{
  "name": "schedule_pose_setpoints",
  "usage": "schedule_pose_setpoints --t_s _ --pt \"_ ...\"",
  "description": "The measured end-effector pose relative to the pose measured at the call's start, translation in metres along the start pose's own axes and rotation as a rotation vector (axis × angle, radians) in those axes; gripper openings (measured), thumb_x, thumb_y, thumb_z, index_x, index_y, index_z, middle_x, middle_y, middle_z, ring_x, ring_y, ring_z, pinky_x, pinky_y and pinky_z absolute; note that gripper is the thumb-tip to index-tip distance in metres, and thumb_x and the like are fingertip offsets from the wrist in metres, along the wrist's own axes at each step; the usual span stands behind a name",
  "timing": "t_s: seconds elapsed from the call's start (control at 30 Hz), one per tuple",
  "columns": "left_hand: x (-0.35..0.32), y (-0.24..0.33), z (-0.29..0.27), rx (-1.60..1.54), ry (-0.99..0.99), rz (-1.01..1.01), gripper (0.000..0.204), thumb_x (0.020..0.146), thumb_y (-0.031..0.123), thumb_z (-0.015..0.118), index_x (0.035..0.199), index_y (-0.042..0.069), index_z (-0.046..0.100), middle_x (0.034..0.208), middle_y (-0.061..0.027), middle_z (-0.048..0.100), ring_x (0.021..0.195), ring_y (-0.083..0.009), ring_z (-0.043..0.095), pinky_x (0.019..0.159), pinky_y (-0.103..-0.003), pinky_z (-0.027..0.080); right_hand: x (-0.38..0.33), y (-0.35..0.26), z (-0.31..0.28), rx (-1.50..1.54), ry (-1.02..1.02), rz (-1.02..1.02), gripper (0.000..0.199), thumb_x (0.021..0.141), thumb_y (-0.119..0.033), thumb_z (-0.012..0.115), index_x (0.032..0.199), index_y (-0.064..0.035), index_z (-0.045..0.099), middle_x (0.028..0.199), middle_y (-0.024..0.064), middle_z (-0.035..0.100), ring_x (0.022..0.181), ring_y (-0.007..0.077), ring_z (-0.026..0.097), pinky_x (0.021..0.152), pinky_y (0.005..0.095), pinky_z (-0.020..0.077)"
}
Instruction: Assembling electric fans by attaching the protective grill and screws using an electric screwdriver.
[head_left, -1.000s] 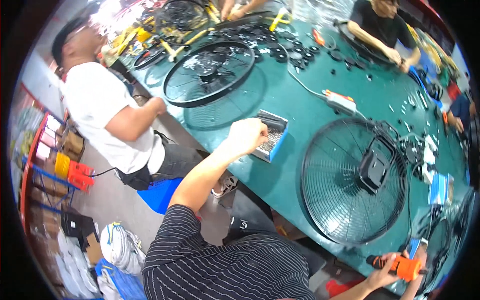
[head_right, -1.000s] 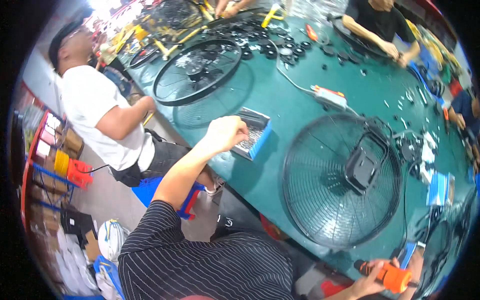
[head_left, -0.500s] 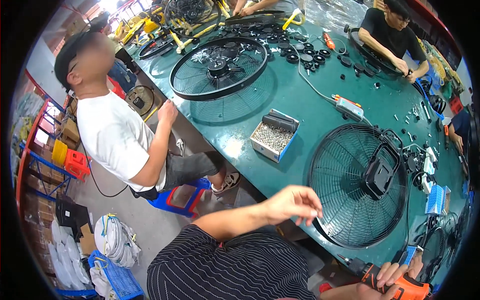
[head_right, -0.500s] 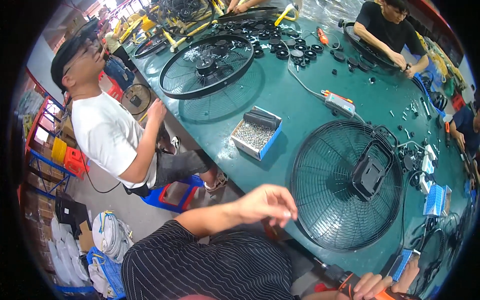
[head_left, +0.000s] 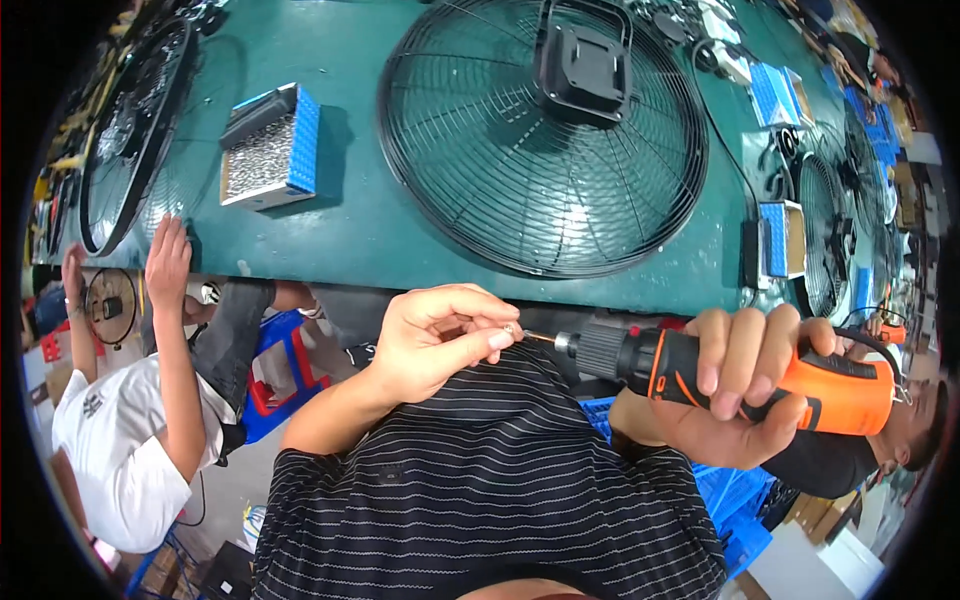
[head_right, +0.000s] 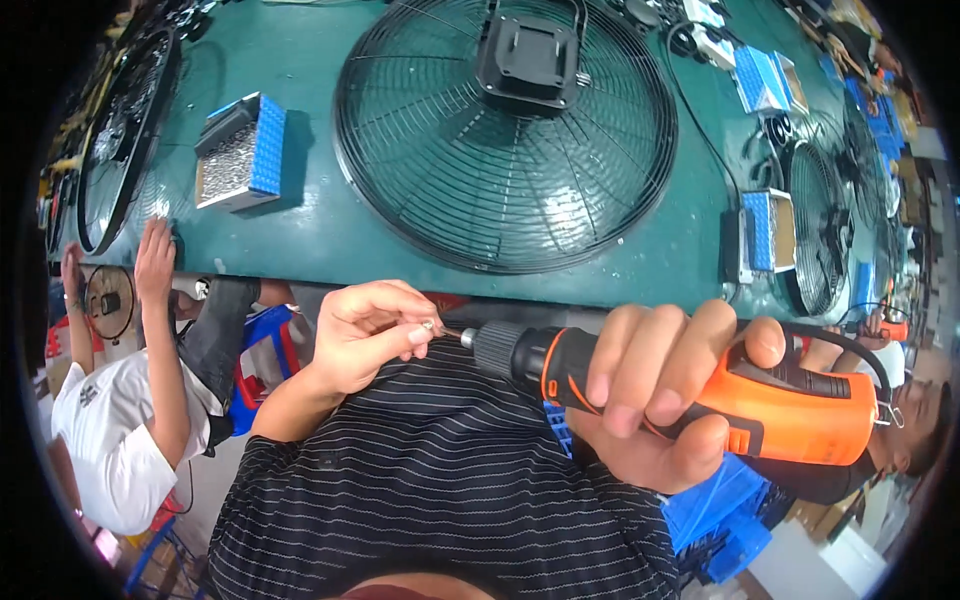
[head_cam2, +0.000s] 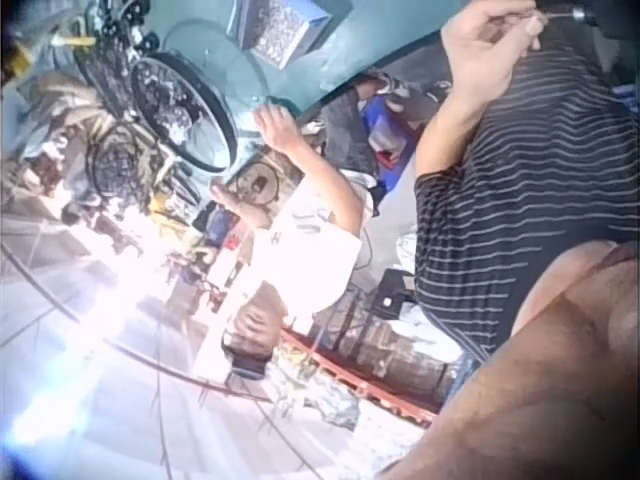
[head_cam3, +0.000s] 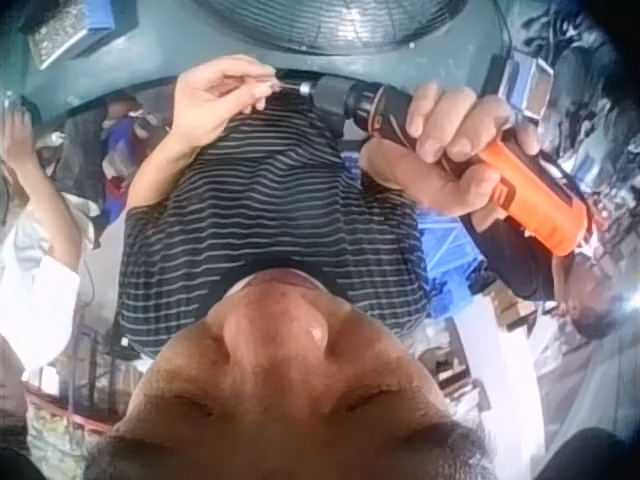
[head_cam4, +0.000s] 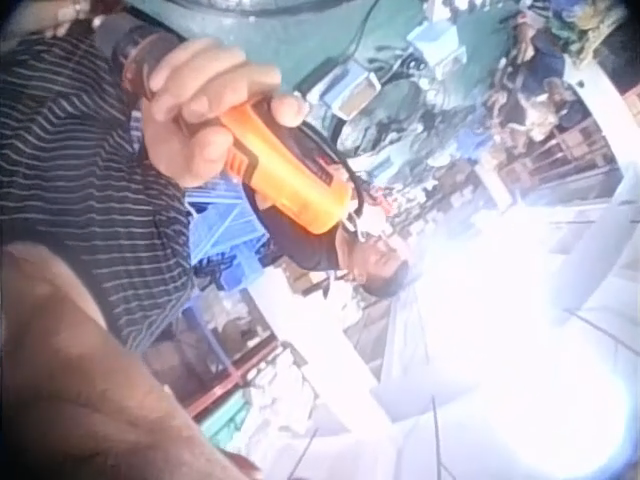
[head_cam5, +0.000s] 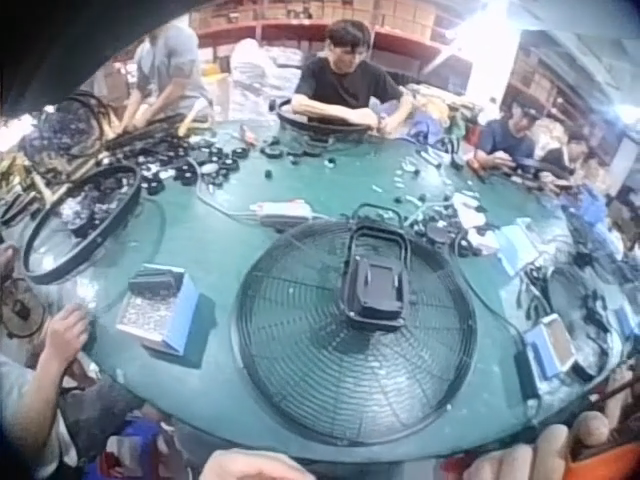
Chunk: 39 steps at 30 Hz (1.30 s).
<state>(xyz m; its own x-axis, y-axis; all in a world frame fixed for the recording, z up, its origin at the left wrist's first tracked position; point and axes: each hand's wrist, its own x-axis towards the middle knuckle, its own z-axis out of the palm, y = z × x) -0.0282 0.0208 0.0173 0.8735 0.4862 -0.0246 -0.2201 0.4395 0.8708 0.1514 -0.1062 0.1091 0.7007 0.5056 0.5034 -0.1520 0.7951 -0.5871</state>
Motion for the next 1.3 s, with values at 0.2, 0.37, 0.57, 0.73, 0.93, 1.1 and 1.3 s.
schedule_pose_setpoints --t_s 0.2,0.37,0.57,0.73,0.93,1.1,1.3 --pt "0.003 -0.007 0.004 0.258 -0.079 0.16 0.026 0.083 -0.013 0.068 0.108 -0.005 0.066 0.092 -0.0189 0.071 0.078 -0.018 0.069 0.067 -0.027 0.056 -0.006 -0.004 -0.006 0.045 0.041 0.048 0.042 0.093 -0.014 0.062 0.127 0.0014 0.042 0.081 0.0041 0.049 0.063 0.0116 0.054 0.061 0.0296 0.0479" --pt "0.008 -0.001 0.007 0.435 -0.11 0.183 0.025 0.082 -0.009 0.071 0.106 -0.004 0.067 0.089 -0.018 0.073 0.077 -0.0182 0.071 0.066 -0.027 0.055 -0.007 -0.005 -0.011 0.052 0.056 0.049 0.042 0.093 -0.014 0.062 0.127 0.001 0.042 0.082 0.0041 0.049 0.063 0.0118 0.054 0.062 0.0294 0.0475" --pt "0.013 0.001 0.006 0.568 -0.17 0.244 0.026 0.079 -0.005 0.076 0.104 -0.001 0.069 0.088 -0.0132 0.074 0.075 -0.0204 0.071 0.064 -0.029 0.055 -0.009 -0.006 -0.02 0.007 0.04 0.064 0.049 0.097 -0.021 0.06 0.137 -0.0056 0.037 0.085 0.0043 0.052 0.062 0.0133 0.054 0.058 0.03 0.0486" --pt "0.017 0.001 0.006 0.661 -0.212 0.331 0.029 0.079 -0.001 0.076 0.107 0.0 0.069 0.083 -0.0094 0.072 0.068 -0.0205 0.066 0.06 -0.03 0.051 -0.007 -0.003 -0.026 0.0 -0.021 0.108 0.047 0.096 -0.02 0.062 0.134 -0.0067 0.037 0.084 0.0049 0.053 0.058 0.0137 0.054 0.057 0.0302 0.0499" --pt "0.023 -0.002 0.007 1.122 -0.182 0.478 0.047 0.07 0.012 0.084 0.112 0.002 0.066 0.108 -0.0149 0.069 0.094 -0.0296 0.067 0.082 -0.042 0.052 -0.014 0.004 -0.032 -0.073 -0.158 0.052 0.05 0.088 -0.011 0.071 0.126 -0.0087 0.039 0.083 0.0074 0.06 0.058 0.018 0.061 0.054 0.0314 0.0544" --pt "0.031 -0.022 0.009 1.432 0.141 0.621 0.079 0.065 0.024 0.088 0.134 0.012 0.052 0.144 -0.026 0.043 0.13 -0.0448 0.042 0.107 -0.055 0.033 -0.019 0.007 -0.041 -0.213 -0.31 0.002 0.052 0.083 -0.006 0.076 0.123 -0.0082 0.042 0.081 0.009 0.063 0.063 0.0211 0.065 0.056 0.0347 0.0565" --pt "0.047 -0.034 0.009 1.546 0.231 0.562 0.083 0.057 0.027 0.09 0.133 0.016 0.056 0.147 -0.0247 0.042 0.136 -0.0437 0.039 0.112 -0.058 0.026 -0.015 0.021 -0.046 -0.342 -0.432 0.098 0.053 0.079 -0.001 0.077 0.12 -0.0082 0.045 0.081 0.0086 0.062 0.062 0.0228 0.065 0.055 0.0381 0.0563"
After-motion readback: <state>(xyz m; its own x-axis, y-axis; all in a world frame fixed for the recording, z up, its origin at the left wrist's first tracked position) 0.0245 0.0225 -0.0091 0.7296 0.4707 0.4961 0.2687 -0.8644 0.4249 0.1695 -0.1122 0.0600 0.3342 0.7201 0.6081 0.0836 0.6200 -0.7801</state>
